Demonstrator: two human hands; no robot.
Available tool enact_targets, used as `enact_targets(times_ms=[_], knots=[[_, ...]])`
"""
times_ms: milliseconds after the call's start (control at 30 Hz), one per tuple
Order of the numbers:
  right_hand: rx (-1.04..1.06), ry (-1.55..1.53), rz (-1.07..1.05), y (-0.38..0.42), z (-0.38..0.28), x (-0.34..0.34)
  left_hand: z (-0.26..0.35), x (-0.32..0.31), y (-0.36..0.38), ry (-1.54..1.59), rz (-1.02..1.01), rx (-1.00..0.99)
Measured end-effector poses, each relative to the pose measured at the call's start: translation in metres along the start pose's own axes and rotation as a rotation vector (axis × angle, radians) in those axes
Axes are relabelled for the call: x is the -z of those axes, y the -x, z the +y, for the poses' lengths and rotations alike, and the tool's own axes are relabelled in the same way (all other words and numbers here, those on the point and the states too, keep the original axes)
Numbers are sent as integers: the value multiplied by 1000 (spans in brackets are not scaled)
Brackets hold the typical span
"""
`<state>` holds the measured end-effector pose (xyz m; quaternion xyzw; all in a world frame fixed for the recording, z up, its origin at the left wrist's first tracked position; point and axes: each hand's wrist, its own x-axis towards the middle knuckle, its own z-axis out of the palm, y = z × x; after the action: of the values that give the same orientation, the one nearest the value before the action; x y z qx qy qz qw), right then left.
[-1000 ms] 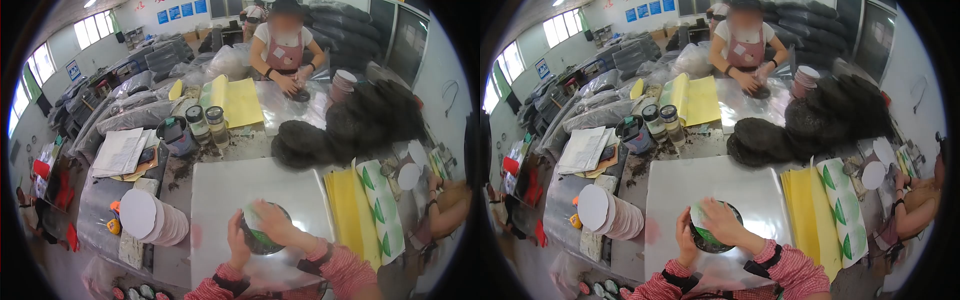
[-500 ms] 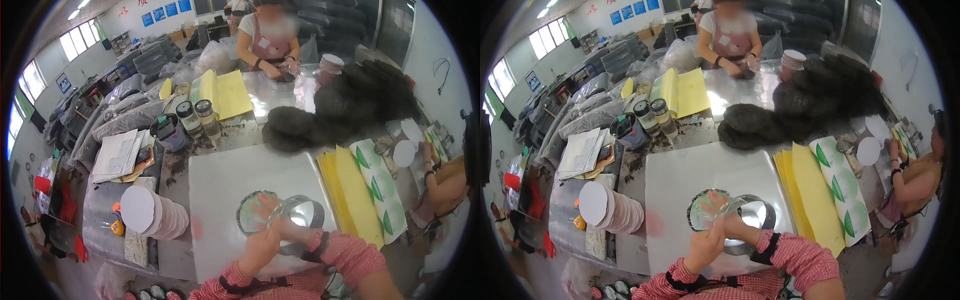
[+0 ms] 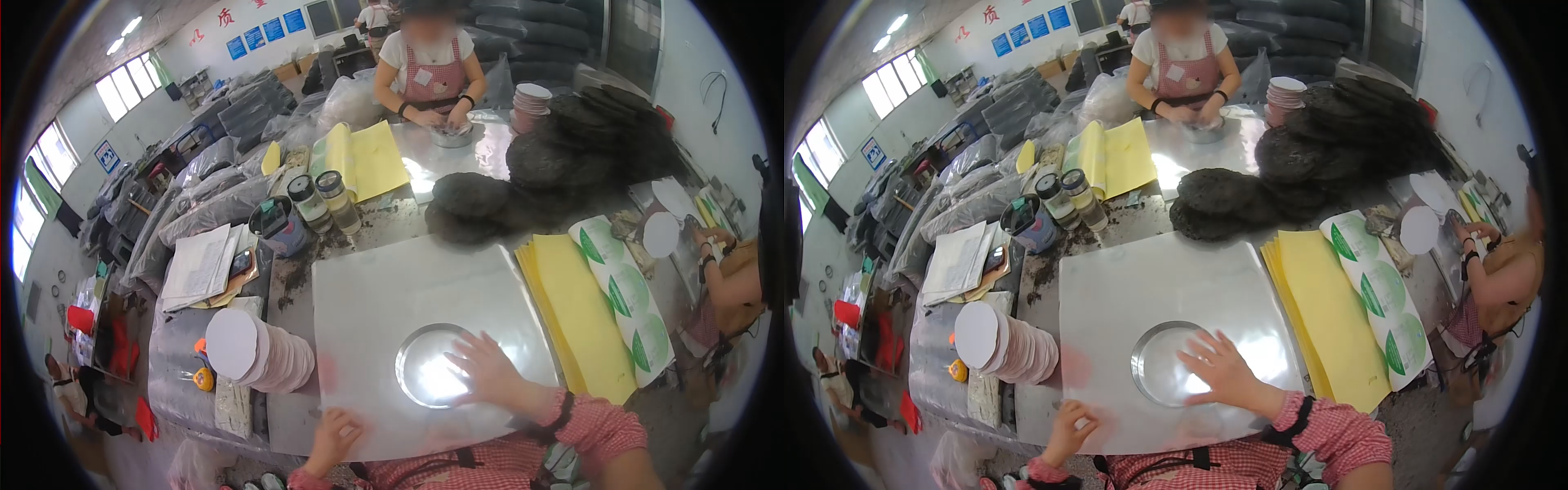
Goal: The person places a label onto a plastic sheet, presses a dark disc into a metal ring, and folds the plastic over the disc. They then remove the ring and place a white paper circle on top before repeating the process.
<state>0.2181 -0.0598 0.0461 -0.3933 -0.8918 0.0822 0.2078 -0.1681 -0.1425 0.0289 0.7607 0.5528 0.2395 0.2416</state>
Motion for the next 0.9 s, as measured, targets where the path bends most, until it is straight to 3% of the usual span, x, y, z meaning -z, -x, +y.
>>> enact_targets(times_ms=[33,100,167,233,300,367,400,467,500,567,600,633,700,733,800,867,900], knots=[[-5,4,4,12,1,-2,-9,16,2,0,-2,-8],[-255,-181,3,36,0,-12,-17,34,5,-93,-396,-191],[-196,-156,-42,48,4,-31,-27,19,11,-147,-410,-167],[-265,-550,4,52,3,-41,-41,14,8,-82,-362,-191],[-240,-504,25,52,-18,-25,-44,15,12,-63,-349,-198],[44,-567,-159,48,-39,-16,-43,11,11,-38,-313,-190],[47,-570,-172,44,-52,-21,-37,13,0,-13,-224,-177],[370,-310,-63,40,-89,-43,-7,37,-41,-32,-34,-125],[373,-309,-66,36,-93,-63,9,48,-49,-30,-31,-124],[215,-667,-129,25,-86,-104,33,67,-55,-88,-10,-261],[-164,-719,-333,10,-79,-54,37,62,-42,-71,-107,-293],[-148,-710,-335,7,-64,-52,35,47,-32,-75,-90,-291],[-505,-565,93,0,-33,-57,22,16,-14,-141,-200,-394],[-501,-570,96,-2,-26,-58,12,9,-9,-147,-200,-393],[-389,-301,288,-7,-17,-58,-7,4,-11,-127,-354,-332],[-305,-214,223,13,-19,-63,28,48,-37,-317,-173,-352],[-210,-131,145,32,-22,-65,34,70,-45,-464,78,-312]])
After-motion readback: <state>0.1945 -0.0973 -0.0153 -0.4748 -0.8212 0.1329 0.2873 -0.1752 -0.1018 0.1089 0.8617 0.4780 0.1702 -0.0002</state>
